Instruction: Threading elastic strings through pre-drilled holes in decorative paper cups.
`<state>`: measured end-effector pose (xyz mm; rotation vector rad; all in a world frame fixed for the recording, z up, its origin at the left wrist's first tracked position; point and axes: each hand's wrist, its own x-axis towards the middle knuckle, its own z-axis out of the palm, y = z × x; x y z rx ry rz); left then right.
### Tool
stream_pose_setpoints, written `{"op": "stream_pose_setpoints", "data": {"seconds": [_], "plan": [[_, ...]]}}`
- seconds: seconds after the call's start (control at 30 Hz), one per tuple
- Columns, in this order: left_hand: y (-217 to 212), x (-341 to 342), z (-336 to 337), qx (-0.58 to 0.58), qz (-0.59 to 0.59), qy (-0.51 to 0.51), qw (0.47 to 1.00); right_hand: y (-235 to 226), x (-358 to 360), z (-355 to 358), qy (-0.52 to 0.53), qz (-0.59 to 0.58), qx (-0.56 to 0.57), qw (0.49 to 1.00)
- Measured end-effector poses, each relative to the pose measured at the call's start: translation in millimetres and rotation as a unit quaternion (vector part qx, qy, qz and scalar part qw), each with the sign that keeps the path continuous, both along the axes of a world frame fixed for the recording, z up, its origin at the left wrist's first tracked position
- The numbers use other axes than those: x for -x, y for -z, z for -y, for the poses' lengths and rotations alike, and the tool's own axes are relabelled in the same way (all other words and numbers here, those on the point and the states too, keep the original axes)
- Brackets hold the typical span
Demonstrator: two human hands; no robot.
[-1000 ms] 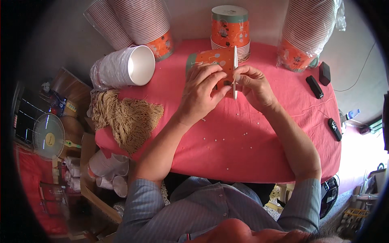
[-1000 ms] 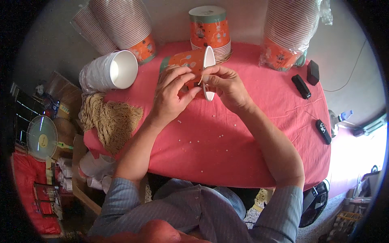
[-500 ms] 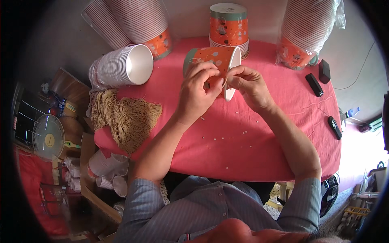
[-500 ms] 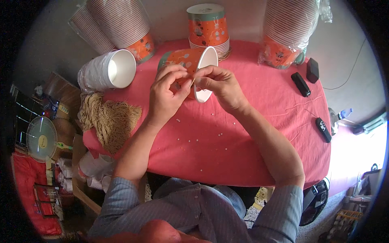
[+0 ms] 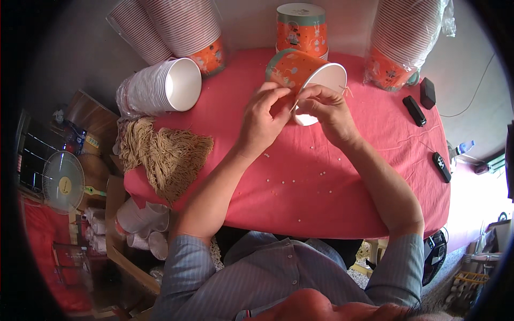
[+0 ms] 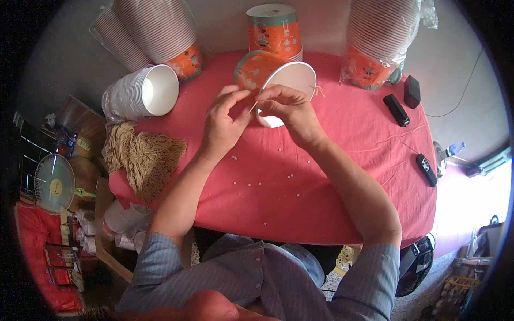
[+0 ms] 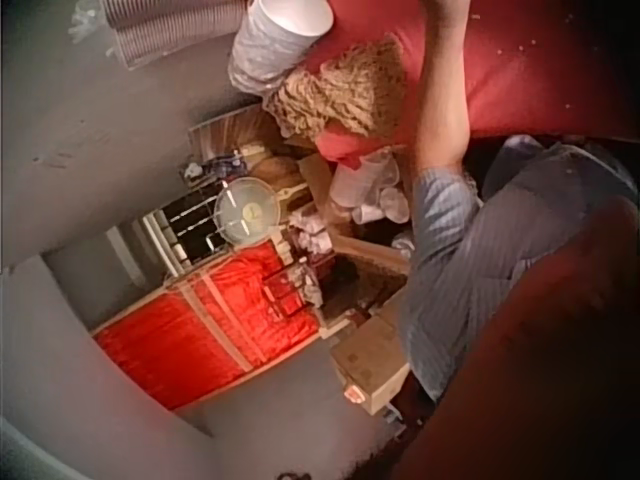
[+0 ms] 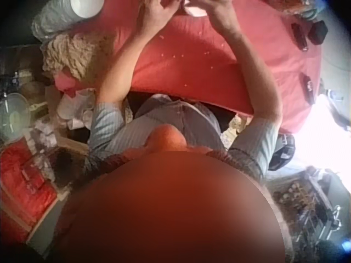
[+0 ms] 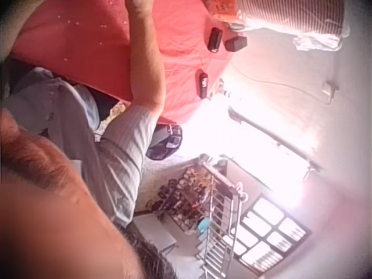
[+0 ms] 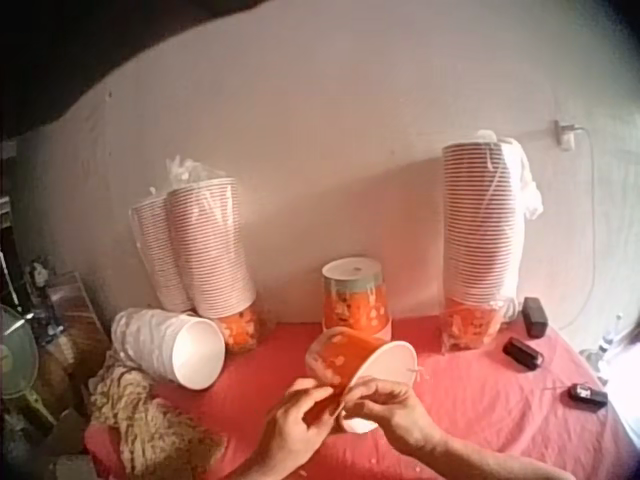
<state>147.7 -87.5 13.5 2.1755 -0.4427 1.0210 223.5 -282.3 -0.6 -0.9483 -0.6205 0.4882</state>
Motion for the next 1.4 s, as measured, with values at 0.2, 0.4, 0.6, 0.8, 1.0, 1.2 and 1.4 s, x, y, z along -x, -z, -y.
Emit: {"op": "stream_pose_setpoints", "data": {"seconds": [0.2, 0.4, 0.6, 0.8, 1.0, 1.2, 1.4], "plan": [[3.8, 0.1, 9.7, -0.001, 0.008, 0.019, 1.000, -8.6, 2.5, -2.1, 0.124, 0.177, 0.058, 0.975], [12.3, -1.7, 9.1, -0.067, 0.001, -0.019, 0.998, -13.1, -16.5, 10.6, 0.134, 0.074, 0.022, 0.988], [3.7, 3.0, 10.4, -0.104, 0.041, -0.052, 0.992, -19.9, -20.4, 14.5, 0.088, 0.015, -0.006, 0.996], [2.4, 3.1, 9.3, -0.099, 0.061, -0.056, 0.992, -25.0, -11.0, 9.6, 0.080, -0.029, -0.013, 0.996], [1.1, 3.0, 10.5, -0.113, 0.062, -0.066, 0.989, -25.7, -10.5, 8.9, 0.105, -0.030, -0.011, 0.994], [1.9, 4.3, 11.2, -0.106, 0.057, -0.062, 0.991, -26.3, -10.7, 11.6, 0.086, -0.021, -0.002, 0.996], [5.9, 4.2, 12.2, -0.110, 0.045, -0.068, 0.991, -30.2, -5.8, 10.4, 0.090, -0.029, 0.036, 0.995]]}}
